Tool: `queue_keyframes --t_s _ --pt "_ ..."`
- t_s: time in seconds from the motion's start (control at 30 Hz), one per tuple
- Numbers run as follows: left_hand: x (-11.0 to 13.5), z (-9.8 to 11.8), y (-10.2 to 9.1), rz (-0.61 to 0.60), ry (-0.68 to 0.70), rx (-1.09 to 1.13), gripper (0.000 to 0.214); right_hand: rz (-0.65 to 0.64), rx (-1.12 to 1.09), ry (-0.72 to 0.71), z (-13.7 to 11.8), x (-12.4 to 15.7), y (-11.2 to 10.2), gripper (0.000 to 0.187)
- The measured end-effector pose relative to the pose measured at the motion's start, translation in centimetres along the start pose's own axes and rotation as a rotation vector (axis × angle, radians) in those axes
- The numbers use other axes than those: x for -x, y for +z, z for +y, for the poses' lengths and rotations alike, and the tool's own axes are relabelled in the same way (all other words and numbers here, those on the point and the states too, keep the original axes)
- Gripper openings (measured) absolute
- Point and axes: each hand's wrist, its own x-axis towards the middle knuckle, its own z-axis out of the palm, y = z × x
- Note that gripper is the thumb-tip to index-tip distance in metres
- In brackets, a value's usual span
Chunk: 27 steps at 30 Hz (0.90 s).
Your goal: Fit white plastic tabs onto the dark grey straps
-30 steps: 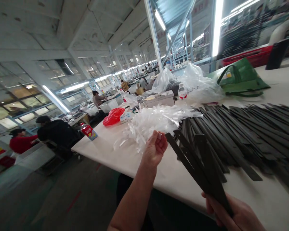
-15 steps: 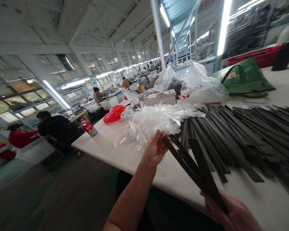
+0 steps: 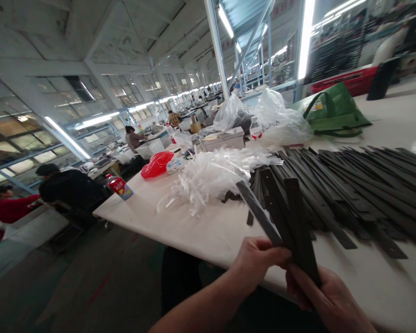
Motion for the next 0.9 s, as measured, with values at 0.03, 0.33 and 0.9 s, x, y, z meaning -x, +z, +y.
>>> queue_keyframes --t_s 0.03,0.33,0.9 --pt "-0.1 0.2 0.0 -0.002 0.003 0.008 0.03 0.007 -0.017 -0.003 0.2 0.1 0.0 0.053" --pt "-0.8 -0.5 0.2 0.123 0.083 0.15 0.028 0.035 -0.056 0.003 0.9 -0.1 -0.1 0.052" --pt "1.1 -1.3 0.9 0.159 0.098 0.158 0.026 0.031 -0.015 0.02 0.8 -0.4 -0.1 0.053"
